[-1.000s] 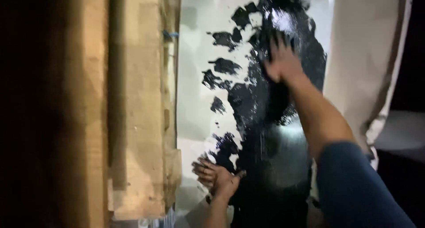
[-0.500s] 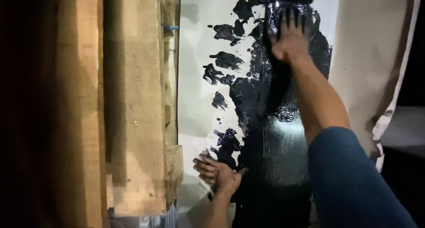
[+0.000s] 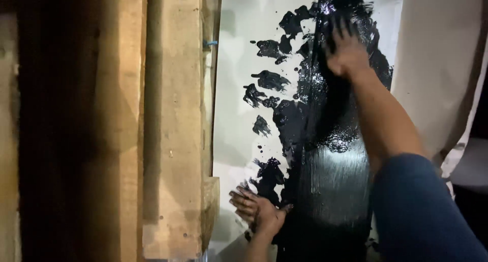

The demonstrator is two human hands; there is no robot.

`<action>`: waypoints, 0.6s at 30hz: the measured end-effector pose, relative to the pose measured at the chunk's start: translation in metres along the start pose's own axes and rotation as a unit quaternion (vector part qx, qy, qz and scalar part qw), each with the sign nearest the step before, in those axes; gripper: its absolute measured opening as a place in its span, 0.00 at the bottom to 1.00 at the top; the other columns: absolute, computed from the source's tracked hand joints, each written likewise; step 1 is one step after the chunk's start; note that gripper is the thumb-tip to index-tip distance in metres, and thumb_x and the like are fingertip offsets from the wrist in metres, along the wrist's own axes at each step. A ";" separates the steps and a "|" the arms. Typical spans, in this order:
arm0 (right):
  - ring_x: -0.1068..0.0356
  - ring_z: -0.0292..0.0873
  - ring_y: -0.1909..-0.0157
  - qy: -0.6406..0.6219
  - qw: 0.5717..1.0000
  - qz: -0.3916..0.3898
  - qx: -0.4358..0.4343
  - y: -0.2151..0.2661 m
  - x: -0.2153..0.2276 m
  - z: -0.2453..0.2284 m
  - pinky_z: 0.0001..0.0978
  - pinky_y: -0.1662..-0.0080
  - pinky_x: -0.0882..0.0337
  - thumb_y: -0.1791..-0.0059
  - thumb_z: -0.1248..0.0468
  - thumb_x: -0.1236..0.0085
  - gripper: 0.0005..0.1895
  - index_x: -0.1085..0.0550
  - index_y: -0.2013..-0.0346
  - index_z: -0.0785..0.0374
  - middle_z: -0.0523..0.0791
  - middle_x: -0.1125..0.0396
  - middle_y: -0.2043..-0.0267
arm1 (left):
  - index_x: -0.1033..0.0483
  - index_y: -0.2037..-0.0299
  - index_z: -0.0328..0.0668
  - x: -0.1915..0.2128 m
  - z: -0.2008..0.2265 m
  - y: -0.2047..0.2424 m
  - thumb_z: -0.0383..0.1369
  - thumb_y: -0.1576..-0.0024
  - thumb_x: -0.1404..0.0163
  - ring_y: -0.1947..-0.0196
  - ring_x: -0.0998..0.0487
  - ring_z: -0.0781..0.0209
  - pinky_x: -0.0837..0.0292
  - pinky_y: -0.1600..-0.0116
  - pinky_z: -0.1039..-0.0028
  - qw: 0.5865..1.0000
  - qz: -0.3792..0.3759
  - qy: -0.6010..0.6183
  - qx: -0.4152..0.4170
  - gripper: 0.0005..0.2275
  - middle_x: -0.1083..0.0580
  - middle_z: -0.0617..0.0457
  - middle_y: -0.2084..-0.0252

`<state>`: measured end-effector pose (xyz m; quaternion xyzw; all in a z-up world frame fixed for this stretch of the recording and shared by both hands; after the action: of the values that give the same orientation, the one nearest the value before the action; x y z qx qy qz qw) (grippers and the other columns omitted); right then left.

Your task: The person spreads a thick black substance onto a white surface using their hands. They use both hands to rub and smooth the material across the surface, working from the center outwards.

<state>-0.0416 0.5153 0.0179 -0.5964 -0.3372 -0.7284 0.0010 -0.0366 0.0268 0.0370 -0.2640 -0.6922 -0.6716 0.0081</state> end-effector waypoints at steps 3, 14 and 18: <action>0.59 0.54 0.18 -0.030 0.995 -0.083 -0.040 0.022 0.002 0.014 0.56 0.24 0.52 0.42 0.47 0.66 0.34 0.52 0.20 0.47 0.42 0.61 0.16 | 0.92 0.30 0.13 -0.001 -0.002 0.005 0.63 0.45 0.36 0.25 0.85 0.12 0.80 0.25 0.35 1.000 -0.022 0.007 0.002 0.72 0.88 0.08 0.29; 0.45 0.63 0.25 0.013 0.996 -0.030 0.081 0.044 -0.007 -0.016 0.55 0.27 0.46 0.40 0.45 0.74 0.37 0.61 0.19 0.55 0.47 0.68 0.15 | 0.92 0.30 0.14 -0.006 0.000 -0.006 0.56 0.44 0.35 0.26 0.86 0.12 0.81 0.26 0.35 0.999 -0.038 0.008 0.018 0.69 0.88 0.08 0.29; 0.64 0.61 0.18 -0.001 0.999 0.008 0.034 -0.030 -0.052 0.024 0.68 0.26 0.54 0.40 0.40 0.81 0.39 0.54 0.19 0.58 0.50 0.66 0.16 | 0.90 0.30 0.12 -0.012 -0.012 -0.004 0.61 0.48 0.31 0.23 0.78 0.15 0.74 0.25 0.36 1.000 0.027 -0.008 0.009 0.74 0.82 0.10 0.27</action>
<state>-0.0179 0.5290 -0.0404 -0.5994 -0.3567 -0.7161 0.0271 -0.0320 0.0121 0.0302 -0.2876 -0.6910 -0.6627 0.0236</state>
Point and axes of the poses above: each hand's wrist, its own y-axis away from the middle knuckle, its own x-axis out of the back of the hand, z = x × y, the point moved 1 cm from there along -y, towards the middle knuckle
